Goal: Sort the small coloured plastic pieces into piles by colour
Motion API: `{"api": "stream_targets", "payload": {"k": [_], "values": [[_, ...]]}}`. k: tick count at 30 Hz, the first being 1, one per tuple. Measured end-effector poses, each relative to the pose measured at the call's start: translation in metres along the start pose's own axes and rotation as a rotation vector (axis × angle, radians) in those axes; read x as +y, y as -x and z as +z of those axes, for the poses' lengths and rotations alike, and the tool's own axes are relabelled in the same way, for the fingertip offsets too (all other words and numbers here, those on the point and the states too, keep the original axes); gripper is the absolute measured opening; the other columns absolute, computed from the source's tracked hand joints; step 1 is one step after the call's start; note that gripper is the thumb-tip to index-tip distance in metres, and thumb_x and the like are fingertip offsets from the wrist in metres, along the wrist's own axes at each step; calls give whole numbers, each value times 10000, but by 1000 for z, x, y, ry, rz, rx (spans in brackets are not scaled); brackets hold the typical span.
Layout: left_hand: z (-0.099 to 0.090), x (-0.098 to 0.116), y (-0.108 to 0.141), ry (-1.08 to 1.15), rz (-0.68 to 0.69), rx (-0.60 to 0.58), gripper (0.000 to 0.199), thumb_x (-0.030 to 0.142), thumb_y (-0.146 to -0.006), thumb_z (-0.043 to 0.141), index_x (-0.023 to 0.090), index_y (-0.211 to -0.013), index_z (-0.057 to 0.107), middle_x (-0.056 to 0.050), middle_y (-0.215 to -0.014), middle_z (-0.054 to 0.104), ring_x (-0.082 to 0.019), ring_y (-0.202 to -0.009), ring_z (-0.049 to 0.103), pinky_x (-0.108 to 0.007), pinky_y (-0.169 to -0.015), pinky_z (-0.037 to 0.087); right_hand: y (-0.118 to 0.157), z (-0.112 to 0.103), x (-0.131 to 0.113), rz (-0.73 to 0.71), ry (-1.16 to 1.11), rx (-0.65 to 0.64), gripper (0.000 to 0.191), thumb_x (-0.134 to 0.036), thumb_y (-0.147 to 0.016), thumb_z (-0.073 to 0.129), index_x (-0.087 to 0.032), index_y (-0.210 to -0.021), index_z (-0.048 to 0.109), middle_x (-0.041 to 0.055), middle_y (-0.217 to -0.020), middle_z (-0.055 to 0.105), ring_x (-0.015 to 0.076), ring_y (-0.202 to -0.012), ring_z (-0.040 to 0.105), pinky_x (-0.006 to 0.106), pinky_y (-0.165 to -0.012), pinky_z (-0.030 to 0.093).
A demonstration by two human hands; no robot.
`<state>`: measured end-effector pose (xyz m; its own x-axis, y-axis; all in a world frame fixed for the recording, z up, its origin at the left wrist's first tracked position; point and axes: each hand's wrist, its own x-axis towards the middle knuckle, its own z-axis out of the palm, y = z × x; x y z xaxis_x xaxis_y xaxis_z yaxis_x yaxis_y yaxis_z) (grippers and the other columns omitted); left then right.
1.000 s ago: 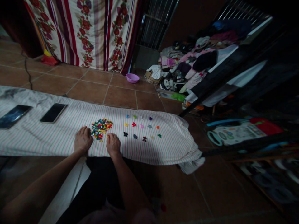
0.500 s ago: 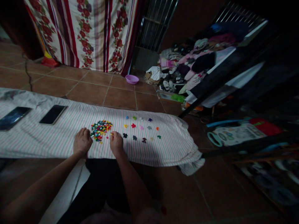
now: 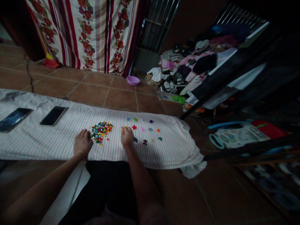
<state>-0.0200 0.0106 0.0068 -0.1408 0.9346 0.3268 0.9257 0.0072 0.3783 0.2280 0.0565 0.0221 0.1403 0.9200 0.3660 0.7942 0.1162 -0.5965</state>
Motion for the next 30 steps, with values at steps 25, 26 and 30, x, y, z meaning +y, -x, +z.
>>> {"api": "stream_targets", "payload": {"k": [25,26,30], "values": [[8,-5,0,-61,31,41,363,154,-847,413,87,-1145,609,-213,-1325,586,-329,-1329,469,-482,-1106,367,-29,-23,19,184,412,-211,168,-225,-938,560,-238,-1010,711,49,-1079,679,174,-992,576,246,-793,395],[8,-5,0,-58,27,43,362,154,-845,415,93,-1144,608,-211,-1324,587,-327,-1329,469,-485,-1104,368,-29,-22,20,182,414,-210,173,-221,-940,556,-235,-1012,712,51,-1078,679,173,-993,578,246,-800,398],[7,-4,0,-23,15,33,362,154,-836,430,87,-1146,605,-221,-1332,577,-329,-1335,458,-487,-1109,357,-27,-17,22,166,412,-207,180,-207,-942,547,-231,-1008,713,53,-1083,677,172,-1014,581,246,-825,408]]}}
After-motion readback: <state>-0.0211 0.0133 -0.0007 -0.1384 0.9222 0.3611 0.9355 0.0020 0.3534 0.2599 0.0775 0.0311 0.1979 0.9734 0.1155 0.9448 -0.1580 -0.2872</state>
